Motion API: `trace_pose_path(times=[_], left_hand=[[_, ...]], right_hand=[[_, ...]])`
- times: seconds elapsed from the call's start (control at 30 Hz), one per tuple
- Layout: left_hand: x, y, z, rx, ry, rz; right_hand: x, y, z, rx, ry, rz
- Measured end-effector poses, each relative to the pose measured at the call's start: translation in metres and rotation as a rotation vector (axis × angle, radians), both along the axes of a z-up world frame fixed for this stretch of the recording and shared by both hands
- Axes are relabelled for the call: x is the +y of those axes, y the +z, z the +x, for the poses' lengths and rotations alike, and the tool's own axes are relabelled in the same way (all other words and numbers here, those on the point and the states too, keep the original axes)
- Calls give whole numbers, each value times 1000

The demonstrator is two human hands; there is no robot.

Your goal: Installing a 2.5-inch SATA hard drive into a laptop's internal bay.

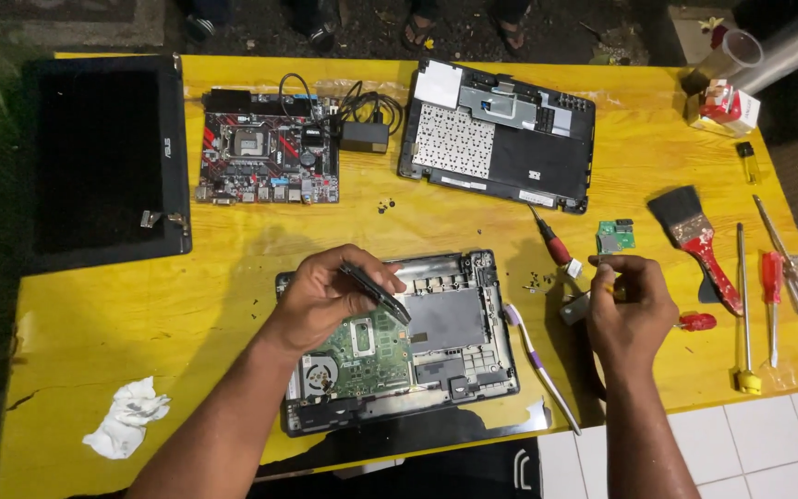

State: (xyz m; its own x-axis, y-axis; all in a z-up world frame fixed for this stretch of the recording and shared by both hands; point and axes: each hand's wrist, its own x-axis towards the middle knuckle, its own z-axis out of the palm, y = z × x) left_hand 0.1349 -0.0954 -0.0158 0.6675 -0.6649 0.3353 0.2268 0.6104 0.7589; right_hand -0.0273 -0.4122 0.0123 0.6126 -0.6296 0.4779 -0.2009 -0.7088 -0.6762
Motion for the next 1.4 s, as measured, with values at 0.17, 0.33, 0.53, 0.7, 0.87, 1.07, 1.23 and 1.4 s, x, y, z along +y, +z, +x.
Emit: trace_pose_path(times=[0.17, 0.33, 0.53, 0.7, 0.87, 1.07, 1.23, 1.4], left_hand=[[4, 7, 1, -3, -31, 19], [6, 7, 5, -74, 16, 51], [11, 11, 4, -99, 52, 146], [12, 16, 2, -63, -76, 136], [15, 16, 6, -13, -169, 77], [29, 22, 6, -18, -47, 84], [49, 49, -20, -42, 181, 118], [69, 56, -62, 131, 364, 299]], right_hand=[[10, 18, -6, -48, -26, 33], [36, 42, -12, -62, -82, 138], [49, 36, -24, -266, 20, 1045], [58, 18, -48, -94, 300, 1163], [82, 20, -74, 142, 382, 1207], [66, 10, -94, 18, 436, 1342], [50, 14, -105, -58, 452, 1379], [46, -7, -130, -44, 668, 1461]])
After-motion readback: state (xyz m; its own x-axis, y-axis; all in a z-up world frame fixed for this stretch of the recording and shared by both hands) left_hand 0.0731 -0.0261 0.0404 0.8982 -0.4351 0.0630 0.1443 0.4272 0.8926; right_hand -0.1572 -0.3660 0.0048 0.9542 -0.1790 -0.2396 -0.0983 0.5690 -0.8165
